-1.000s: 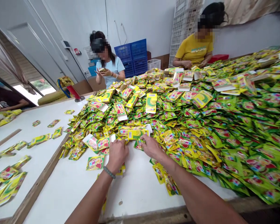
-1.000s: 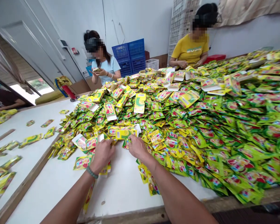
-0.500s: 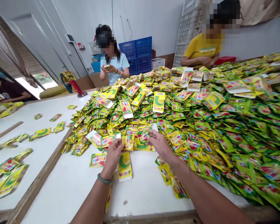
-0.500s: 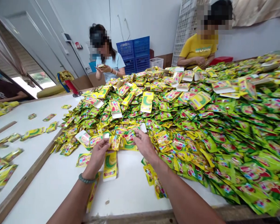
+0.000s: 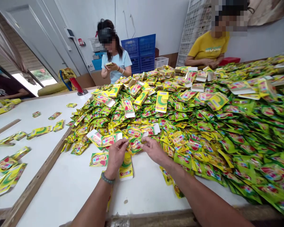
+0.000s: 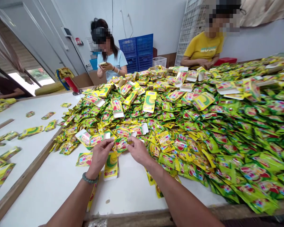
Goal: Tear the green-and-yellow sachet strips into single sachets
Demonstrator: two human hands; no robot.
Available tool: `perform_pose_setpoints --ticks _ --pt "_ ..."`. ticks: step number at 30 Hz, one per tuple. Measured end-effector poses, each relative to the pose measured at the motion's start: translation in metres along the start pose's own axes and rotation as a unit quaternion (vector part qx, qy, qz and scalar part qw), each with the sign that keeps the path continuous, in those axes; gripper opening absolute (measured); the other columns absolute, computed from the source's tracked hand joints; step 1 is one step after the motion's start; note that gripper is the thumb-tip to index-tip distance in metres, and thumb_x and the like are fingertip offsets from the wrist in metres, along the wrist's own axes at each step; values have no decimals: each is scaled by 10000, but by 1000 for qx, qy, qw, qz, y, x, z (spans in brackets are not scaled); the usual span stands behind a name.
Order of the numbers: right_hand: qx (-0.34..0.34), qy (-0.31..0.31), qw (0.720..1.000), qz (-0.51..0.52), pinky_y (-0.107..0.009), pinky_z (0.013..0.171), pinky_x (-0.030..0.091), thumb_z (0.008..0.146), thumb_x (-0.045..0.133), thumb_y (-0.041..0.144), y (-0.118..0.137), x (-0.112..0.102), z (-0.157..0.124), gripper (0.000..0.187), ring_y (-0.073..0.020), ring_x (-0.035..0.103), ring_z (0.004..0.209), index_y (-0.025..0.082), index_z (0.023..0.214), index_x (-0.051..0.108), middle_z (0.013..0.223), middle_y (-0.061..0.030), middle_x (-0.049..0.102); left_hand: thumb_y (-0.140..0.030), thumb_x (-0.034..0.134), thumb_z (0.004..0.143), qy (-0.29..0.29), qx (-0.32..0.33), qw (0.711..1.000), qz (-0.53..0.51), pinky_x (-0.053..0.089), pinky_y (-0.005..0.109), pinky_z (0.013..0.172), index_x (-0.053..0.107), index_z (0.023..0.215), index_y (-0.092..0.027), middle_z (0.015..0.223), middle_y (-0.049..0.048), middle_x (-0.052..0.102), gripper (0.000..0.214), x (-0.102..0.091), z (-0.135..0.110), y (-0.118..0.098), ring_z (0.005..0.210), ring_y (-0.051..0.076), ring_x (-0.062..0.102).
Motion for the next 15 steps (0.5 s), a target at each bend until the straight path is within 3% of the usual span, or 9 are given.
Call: perform_pose_setpoints --ticks 4,9,11,15 --pt "-7 33 999 4 -243 587 468 707 631 332 -4 13 -3 186 -125 554 638 186 798 559 663 29 580 -195 621 685 -1 -3 1000 3 460 272 728 727 790 -219 792 8 713 151 5 -1 -2 771 195 614" --pt "14 48 994 101 -272 613 513 708 637 370 5 6 -1 260 -131 586 667 195 843 502 707 26 577 -415 608 756 -81 -7 997 -10 437 222 597 655 784 -182 679 -3 635 240 -4 -6 -15 615 131 554" --pt "11 45 993 112 -272 617 517 709 639 378 8 3 -1 273 -132 594 685 203 850 484 713 29 576 -473 610 748 -49 -44 997 -29 410 211 528 625 744 -173 618 -13 602 301 0 -10 -17 539 111 526" --pt "14 67 993 94 -266 623 512 739 618 376 6 8 -2 261 -121 582 668 206 874 472 686 48 555 -416 732 647 93 -128 978 -139 428 215 522 622 869 -159 679 0 647 357 20 -18 -18 539 112 558"
Point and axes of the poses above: each hand's wrist, its own z-axis towards the middle knuckle, its own x-axis out of the palm, y = z × x, the point moved 4 cm from there along z, towards the middle knuckle
